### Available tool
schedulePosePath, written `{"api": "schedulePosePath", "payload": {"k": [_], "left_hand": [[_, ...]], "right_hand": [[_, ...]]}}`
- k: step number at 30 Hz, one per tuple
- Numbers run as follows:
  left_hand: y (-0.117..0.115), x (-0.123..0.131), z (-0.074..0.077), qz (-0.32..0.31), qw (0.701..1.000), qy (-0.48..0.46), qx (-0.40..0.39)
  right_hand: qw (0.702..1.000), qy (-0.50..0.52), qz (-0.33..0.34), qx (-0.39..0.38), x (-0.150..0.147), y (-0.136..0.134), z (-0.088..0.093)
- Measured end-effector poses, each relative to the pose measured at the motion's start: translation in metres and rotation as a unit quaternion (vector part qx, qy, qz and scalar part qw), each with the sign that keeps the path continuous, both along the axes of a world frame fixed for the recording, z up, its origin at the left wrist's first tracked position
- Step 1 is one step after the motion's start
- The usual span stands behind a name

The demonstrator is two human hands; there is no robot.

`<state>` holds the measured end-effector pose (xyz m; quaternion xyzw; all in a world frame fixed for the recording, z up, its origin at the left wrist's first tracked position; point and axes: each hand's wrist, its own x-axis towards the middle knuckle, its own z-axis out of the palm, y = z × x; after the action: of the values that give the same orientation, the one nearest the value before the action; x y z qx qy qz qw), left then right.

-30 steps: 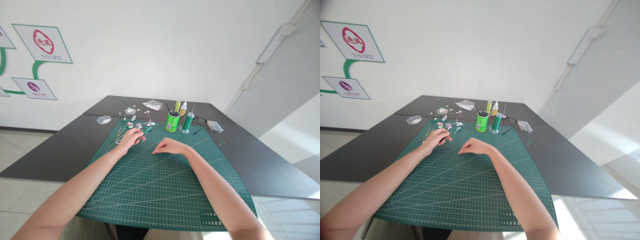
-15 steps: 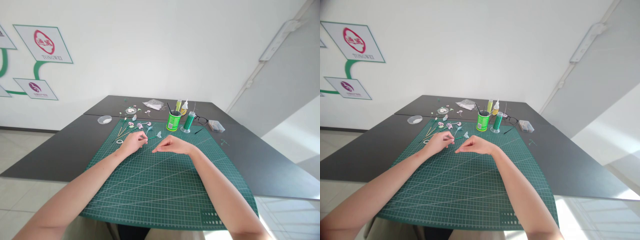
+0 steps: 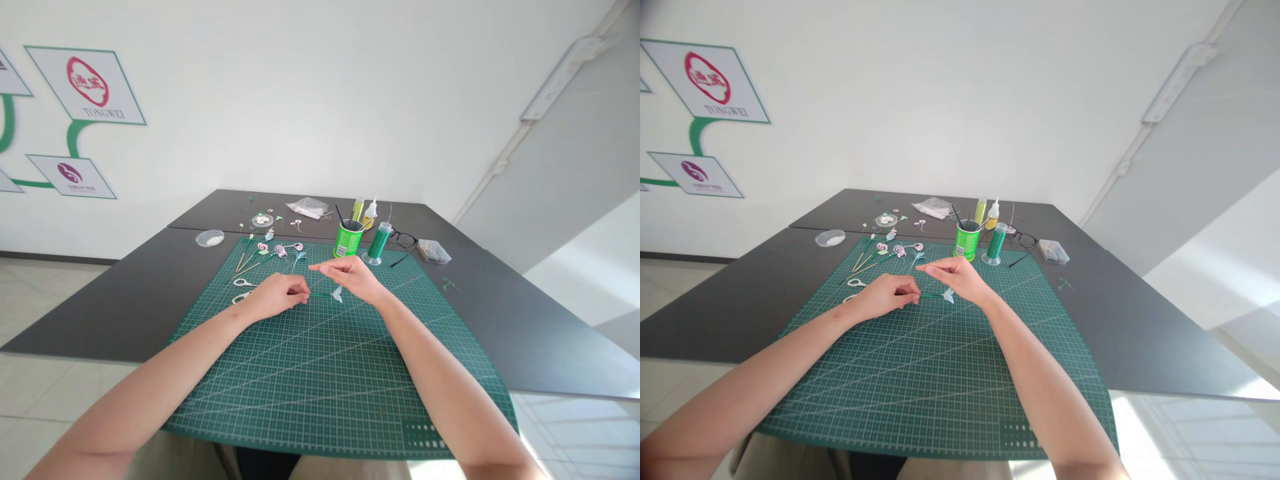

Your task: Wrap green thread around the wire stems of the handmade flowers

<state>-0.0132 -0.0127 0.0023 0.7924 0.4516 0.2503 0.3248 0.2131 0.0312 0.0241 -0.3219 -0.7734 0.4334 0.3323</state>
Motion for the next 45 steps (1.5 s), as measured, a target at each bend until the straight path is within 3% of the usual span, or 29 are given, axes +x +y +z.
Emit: {"api": "schedulePosePath", "payload": {"k": [5,14,28,34,45], "left_hand": [[-0.001,-0.001,0.003,-0.016,1.000,-0.002,0.001],[-0.002,-0.003,0.000,-0.050,0.995,-0.033,-0.074],[-0.004,-0.002,0.001,-0.067,0.995,-0.036,-0.064],[-0.004,-0.003,0.002,-0.056,0.995,-0.052,-0.067],[-0.001,-0.003,0.000,-0.028,0.998,-0.064,-0.003]], "right_hand": [[0.999,-0.013,-0.033,0.019,0.001,0.003,-0.002],[1.000,-0.014,-0.013,0.006,0.003,0.006,-0.006],[0.999,-0.028,-0.028,0.012,0.000,0.007,-0.007],[0.998,-0.039,-0.034,-0.036,0.003,0.012,-0.009],[0.994,-0.055,-0.021,-0.094,0.010,0.017,-0.011]]}}
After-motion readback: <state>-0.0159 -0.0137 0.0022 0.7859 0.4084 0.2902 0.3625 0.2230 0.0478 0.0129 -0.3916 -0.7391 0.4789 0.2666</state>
